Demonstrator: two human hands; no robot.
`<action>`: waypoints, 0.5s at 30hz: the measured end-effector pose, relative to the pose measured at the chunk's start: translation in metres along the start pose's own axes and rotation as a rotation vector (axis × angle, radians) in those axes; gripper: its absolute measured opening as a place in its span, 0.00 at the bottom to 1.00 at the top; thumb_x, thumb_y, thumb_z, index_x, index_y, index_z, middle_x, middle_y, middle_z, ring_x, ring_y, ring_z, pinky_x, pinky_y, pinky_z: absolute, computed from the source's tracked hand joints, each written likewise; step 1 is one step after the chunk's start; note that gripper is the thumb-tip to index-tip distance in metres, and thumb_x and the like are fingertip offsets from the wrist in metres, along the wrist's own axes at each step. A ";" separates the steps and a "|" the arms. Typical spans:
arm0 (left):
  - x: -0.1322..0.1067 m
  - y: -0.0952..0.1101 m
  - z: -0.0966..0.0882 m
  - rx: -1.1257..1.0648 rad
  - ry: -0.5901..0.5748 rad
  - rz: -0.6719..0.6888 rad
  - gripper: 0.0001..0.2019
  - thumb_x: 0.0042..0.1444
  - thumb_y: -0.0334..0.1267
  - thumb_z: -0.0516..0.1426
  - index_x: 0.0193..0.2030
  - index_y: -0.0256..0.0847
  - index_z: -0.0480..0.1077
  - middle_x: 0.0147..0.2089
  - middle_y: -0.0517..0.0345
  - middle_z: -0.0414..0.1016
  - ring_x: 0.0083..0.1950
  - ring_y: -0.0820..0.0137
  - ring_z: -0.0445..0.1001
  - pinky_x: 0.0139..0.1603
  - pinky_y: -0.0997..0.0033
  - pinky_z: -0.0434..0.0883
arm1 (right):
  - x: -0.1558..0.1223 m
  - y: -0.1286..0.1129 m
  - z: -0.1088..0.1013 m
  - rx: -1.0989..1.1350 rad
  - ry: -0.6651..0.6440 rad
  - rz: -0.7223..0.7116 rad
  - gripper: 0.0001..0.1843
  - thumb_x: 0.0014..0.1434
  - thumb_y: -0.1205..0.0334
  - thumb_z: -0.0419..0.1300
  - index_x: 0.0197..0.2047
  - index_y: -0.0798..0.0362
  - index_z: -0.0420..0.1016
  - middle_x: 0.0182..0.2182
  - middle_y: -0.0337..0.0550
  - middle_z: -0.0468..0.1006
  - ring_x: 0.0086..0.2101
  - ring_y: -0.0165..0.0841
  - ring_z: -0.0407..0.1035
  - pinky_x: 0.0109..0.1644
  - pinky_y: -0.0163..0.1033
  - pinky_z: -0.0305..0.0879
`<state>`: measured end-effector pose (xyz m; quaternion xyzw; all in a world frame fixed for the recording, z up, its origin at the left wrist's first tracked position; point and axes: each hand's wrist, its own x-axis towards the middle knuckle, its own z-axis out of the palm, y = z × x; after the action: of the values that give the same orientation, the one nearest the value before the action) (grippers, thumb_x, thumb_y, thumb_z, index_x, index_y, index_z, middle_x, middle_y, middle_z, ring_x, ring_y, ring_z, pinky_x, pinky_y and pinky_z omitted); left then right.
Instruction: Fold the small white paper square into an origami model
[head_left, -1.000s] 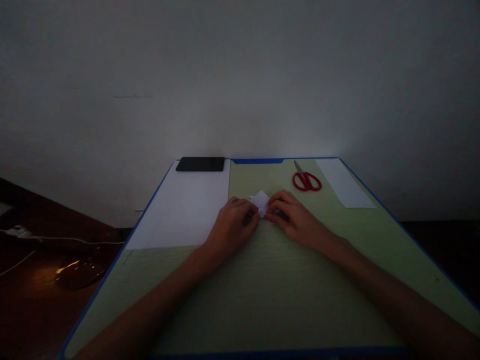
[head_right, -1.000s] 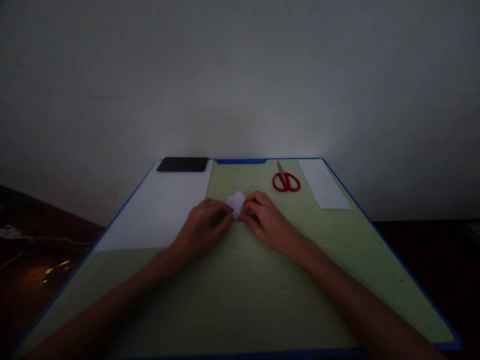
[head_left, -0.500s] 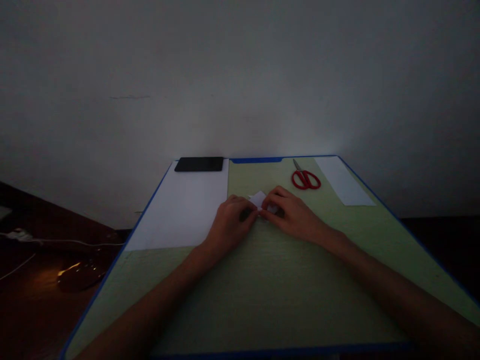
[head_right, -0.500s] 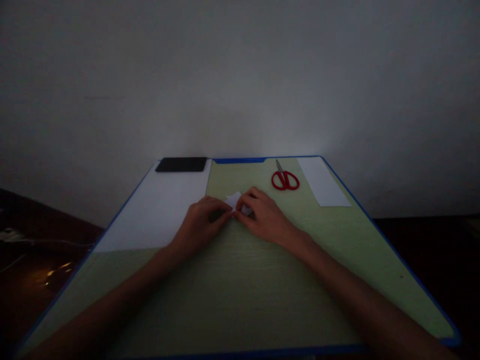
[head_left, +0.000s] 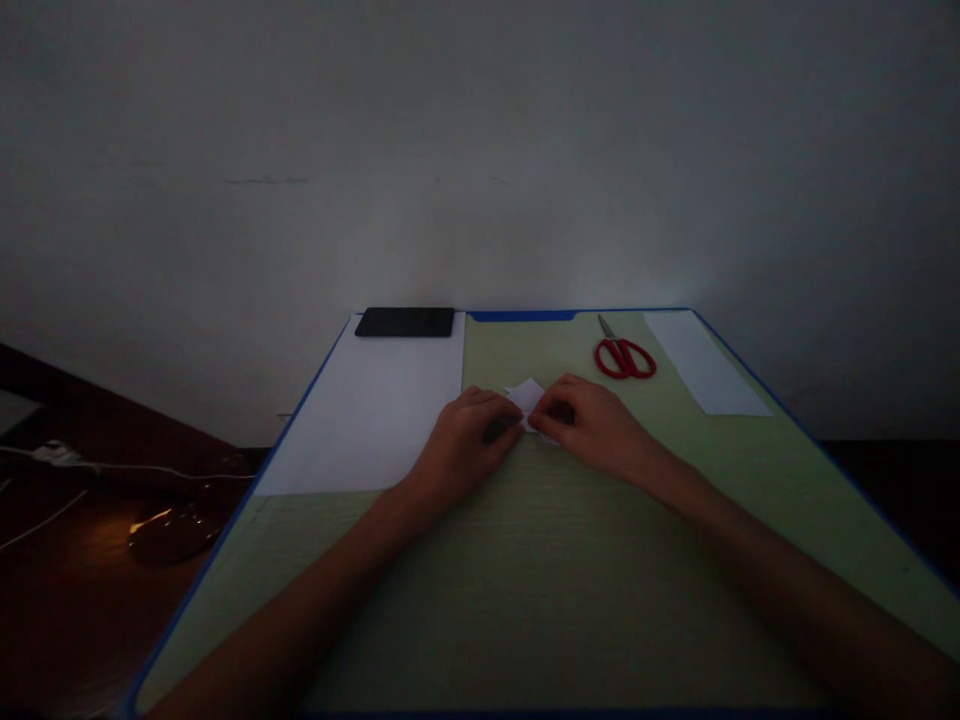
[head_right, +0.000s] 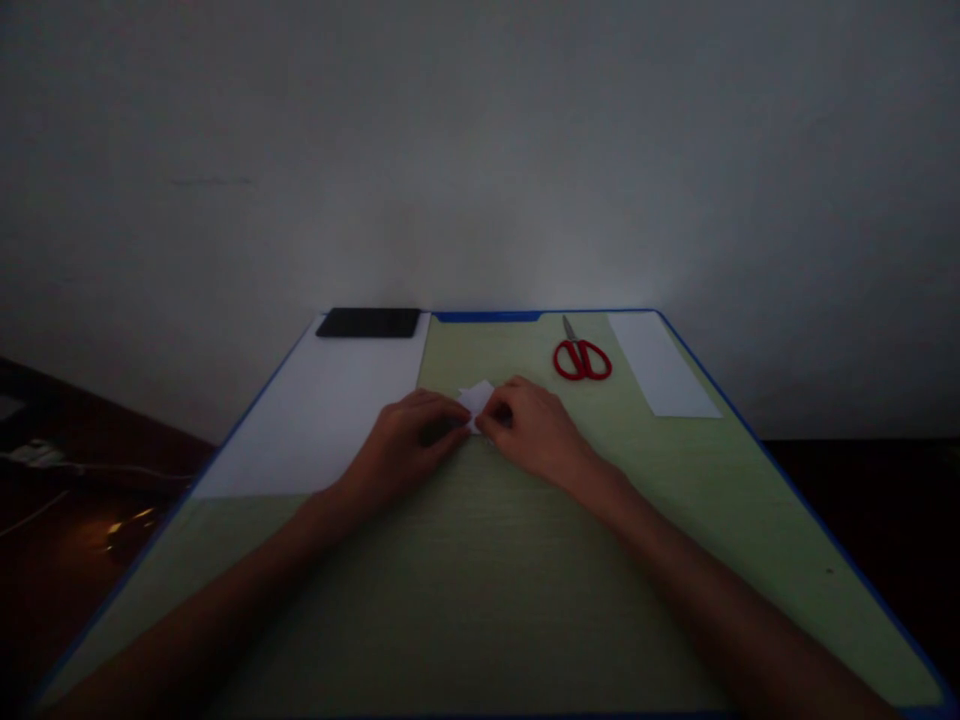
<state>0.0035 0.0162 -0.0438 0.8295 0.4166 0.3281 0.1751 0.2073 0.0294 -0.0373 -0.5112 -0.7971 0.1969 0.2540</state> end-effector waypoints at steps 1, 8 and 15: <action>0.000 0.000 0.000 -0.002 -0.001 0.003 0.05 0.60 0.32 0.61 0.42 0.42 0.77 0.43 0.53 0.81 0.46 0.63 0.76 0.50 0.57 0.74 | -0.001 0.000 -0.001 0.021 -0.002 -0.003 0.03 0.59 0.63 0.65 0.34 0.52 0.79 0.34 0.43 0.76 0.33 0.33 0.72 0.38 0.41 0.67; -0.002 -0.001 0.004 0.045 -0.015 0.058 0.08 0.62 0.32 0.59 0.47 0.41 0.78 0.47 0.51 0.77 0.50 0.62 0.74 0.54 0.57 0.73 | -0.006 0.001 -0.009 0.104 -0.041 -0.075 0.08 0.60 0.62 0.65 0.44 0.49 0.82 0.39 0.45 0.78 0.36 0.34 0.74 0.43 0.43 0.72; -0.003 -0.001 0.004 0.051 -0.020 0.073 0.09 0.63 0.34 0.58 0.47 0.41 0.79 0.47 0.50 0.77 0.50 0.62 0.74 0.54 0.56 0.73 | -0.010 0.003 -0.009 0.054 -0.020 -0.186 0.08 0.63 0.60 0.63 0.43 0.49 0.83 0.41 0.46 0.79 0.40 0.37 0.75 0.49 0.46 0.72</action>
<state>0.0041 0.0145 -0.0489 0.8516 0.3926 0.3154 0.1458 0.2185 0.0221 -0.0334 -0.4258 -0.8381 0.1988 0.2769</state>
